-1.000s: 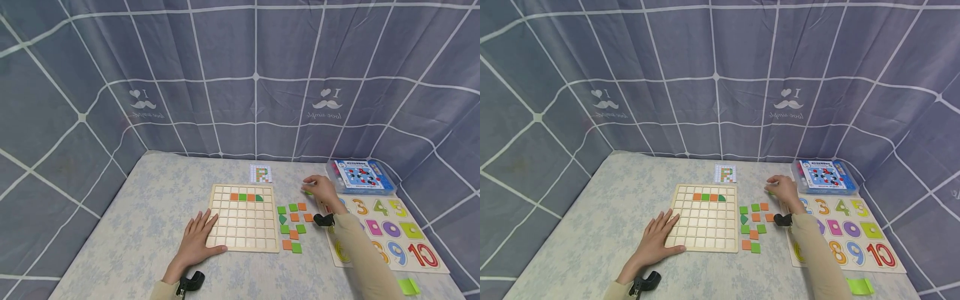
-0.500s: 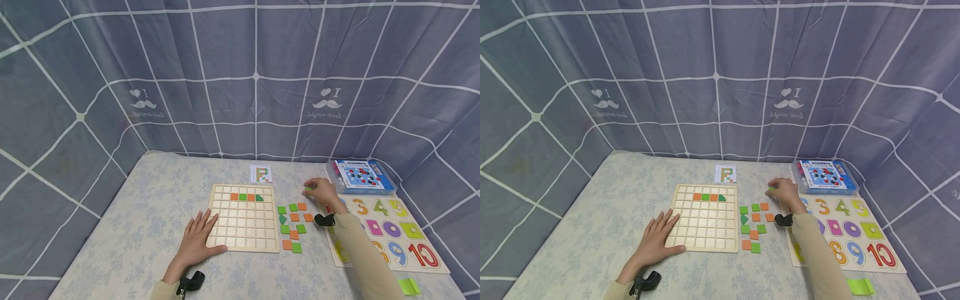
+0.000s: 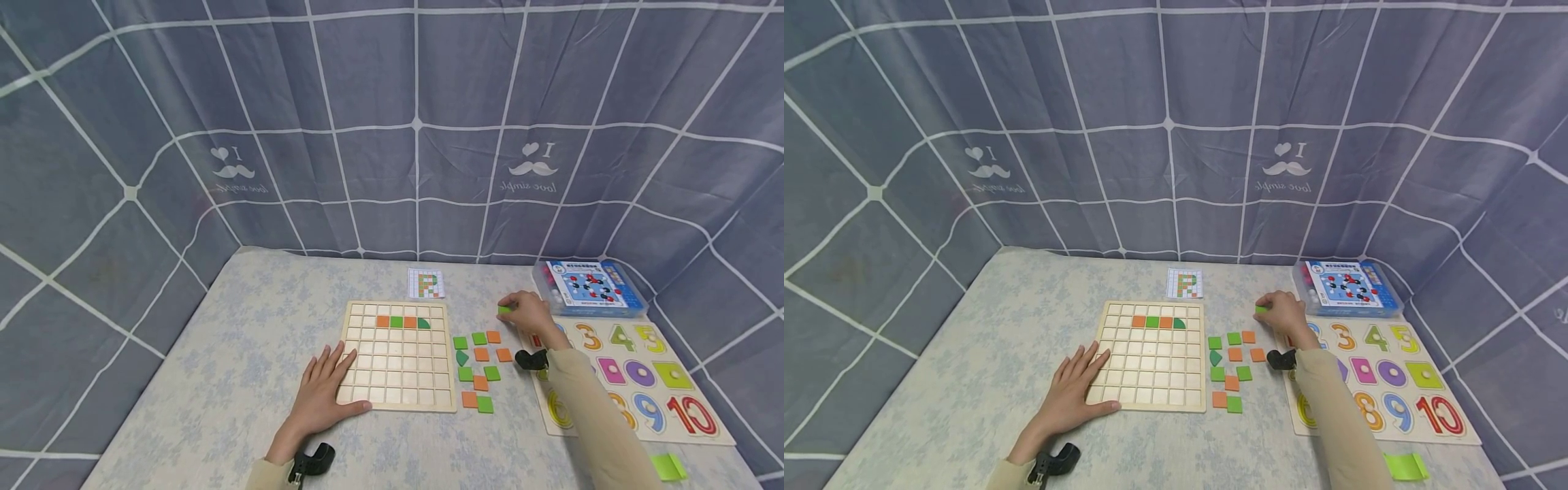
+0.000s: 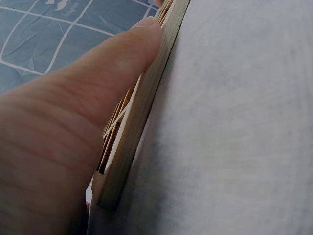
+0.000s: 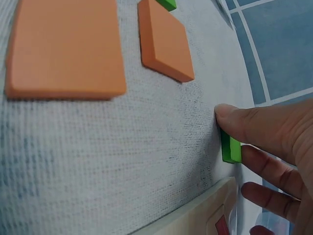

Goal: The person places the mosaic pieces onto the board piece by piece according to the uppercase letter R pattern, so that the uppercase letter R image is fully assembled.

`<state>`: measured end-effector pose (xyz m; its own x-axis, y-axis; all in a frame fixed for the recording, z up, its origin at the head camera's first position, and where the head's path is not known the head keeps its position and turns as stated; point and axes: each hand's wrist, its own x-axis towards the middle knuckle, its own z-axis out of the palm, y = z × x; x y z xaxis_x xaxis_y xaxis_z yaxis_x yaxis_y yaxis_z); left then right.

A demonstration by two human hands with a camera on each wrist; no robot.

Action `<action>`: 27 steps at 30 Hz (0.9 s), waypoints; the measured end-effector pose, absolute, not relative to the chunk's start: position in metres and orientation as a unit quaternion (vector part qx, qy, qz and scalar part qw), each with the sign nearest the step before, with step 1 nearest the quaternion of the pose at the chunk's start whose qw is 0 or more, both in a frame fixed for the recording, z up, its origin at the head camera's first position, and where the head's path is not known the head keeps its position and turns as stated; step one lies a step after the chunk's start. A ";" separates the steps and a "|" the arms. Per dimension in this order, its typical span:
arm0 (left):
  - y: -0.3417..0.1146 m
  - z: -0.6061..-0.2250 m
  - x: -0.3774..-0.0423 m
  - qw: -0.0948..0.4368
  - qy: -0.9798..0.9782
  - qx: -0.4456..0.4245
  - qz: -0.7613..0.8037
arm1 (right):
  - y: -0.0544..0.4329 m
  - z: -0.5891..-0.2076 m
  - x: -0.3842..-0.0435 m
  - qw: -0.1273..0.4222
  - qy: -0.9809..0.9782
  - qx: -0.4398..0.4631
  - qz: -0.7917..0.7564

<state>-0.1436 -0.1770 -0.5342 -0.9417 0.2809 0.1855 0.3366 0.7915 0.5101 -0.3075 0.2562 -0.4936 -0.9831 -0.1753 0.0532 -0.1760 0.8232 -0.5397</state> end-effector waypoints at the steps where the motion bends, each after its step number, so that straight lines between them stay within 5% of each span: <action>1: -0.177 -0.534 -0.143 0.051 -0.945 -0.163 -0.279 | 0.257 -0.494 -0.308 0.002 -0.955 0.093 0.281; 27: -0.176 -0.535 -0.143 0.053 -0.944 -0.165 -0.281 | 0.255 -0.495 -0.307 0.035 -0.956 0.119 0.265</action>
